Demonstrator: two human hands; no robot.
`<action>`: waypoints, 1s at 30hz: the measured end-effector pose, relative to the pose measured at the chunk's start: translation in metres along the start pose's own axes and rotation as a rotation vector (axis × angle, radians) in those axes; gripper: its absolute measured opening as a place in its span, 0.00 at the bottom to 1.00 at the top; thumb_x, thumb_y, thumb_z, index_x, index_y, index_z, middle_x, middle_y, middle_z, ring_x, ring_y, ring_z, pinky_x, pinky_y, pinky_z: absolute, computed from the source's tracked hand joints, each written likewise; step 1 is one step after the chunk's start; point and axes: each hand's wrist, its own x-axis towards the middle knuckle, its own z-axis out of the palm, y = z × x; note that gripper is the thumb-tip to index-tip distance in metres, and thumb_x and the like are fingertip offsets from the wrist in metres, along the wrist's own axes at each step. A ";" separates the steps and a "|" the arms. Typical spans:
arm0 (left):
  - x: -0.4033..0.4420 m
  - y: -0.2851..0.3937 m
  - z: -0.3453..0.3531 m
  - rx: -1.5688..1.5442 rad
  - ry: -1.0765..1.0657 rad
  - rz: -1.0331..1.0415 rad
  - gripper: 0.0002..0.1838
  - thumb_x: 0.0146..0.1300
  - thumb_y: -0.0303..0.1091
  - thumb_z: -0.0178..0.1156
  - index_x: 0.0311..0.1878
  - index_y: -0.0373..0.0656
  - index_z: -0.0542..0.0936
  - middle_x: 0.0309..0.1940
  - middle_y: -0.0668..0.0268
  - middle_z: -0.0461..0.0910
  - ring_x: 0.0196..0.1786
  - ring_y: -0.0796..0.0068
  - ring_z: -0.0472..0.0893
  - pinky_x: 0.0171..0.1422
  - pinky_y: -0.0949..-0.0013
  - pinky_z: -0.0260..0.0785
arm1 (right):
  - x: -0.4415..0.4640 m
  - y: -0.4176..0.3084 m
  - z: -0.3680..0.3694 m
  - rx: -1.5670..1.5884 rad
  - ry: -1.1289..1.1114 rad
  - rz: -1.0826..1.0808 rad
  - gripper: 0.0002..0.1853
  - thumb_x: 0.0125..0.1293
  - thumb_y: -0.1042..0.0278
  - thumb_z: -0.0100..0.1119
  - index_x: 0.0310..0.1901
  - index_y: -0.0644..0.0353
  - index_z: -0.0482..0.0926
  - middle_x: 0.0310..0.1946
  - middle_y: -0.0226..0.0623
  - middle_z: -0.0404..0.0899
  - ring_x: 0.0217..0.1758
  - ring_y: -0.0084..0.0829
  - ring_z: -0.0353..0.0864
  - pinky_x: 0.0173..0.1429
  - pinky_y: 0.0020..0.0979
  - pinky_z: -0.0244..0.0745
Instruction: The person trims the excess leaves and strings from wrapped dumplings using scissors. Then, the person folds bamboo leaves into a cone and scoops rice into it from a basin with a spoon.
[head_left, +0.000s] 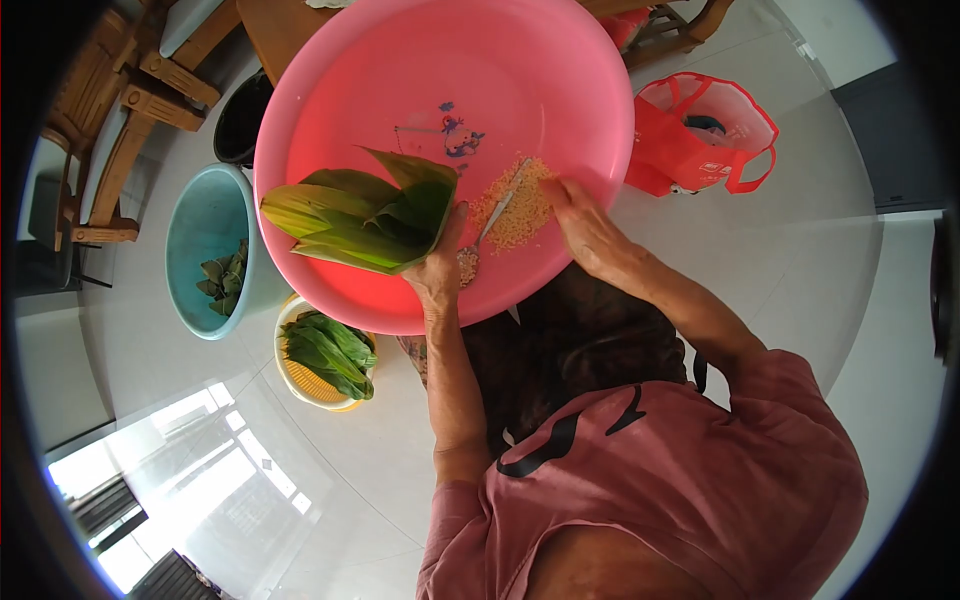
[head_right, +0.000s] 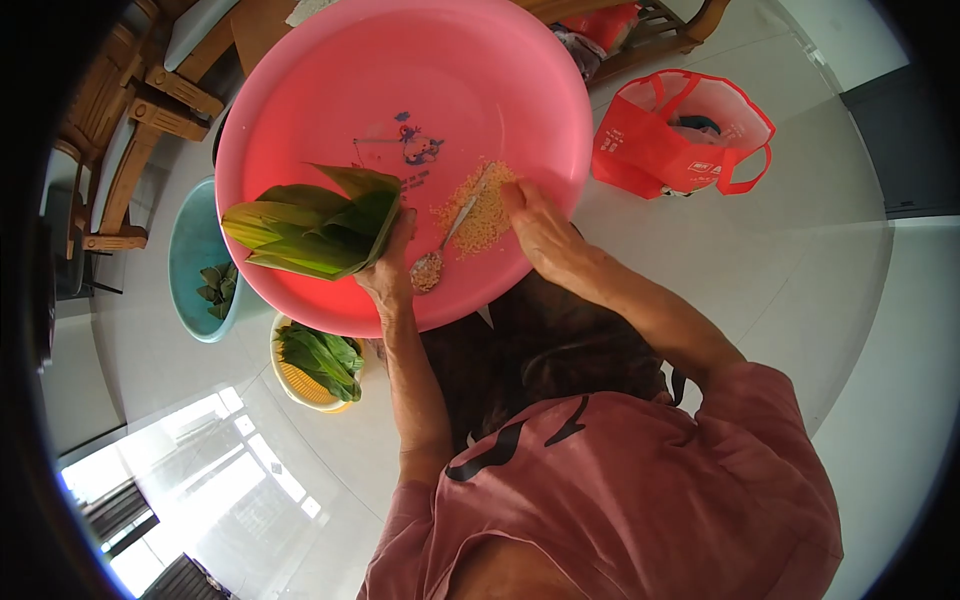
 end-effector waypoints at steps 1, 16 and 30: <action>0.000 0.000 0.000 0.004 0.006 0.001 0.12 0.46 0.22 0.68 0.36 0.37 0.80 0.32 0.67 0.80 0.35 0.76 0.77 0.43 0.72 0.69 | -0.002 -0.002 0.006 0.107 0.001 0.014 0.19 0.50 0.86 0.47 0.48 0.71 0.68 0.41 0.56 0.69 0.45 0.50 0.73 0.46 0.42 0.70; 0.001 0.002 0.005 0.015 0.034 0.063 0.09 0.47 0.22 0.65 0.35 0.37 0.79 0.27 0.68 0.77 0.28 0.80 0.74 0.33 0.76 0.68 | 0.065 0.007 0.002 0.148 0.132 -0.193 0.18 0.51 0.83 0.46 0.46 0.67 0.72 0.44 0.49 0.72 0.51 0.49 0.70 0.54 0.40 0.70; 0.000 0.007 0.007 0.003 0.019 0.047 0.09 0.48 0.20 0.64 0.34 0.36 0.78 0.26 0.68 0.77 0.28 0.79 0.74 0.33 0.75 0.68 | 0.044 -0.007 0.040 -0.019 -0.045 -0.590 0.09 0.46 0.73 0.57 0.33 0.61 0.77 0.36 0.39 0.72 0.44 0.40 0.72 0.46 0.36 0.72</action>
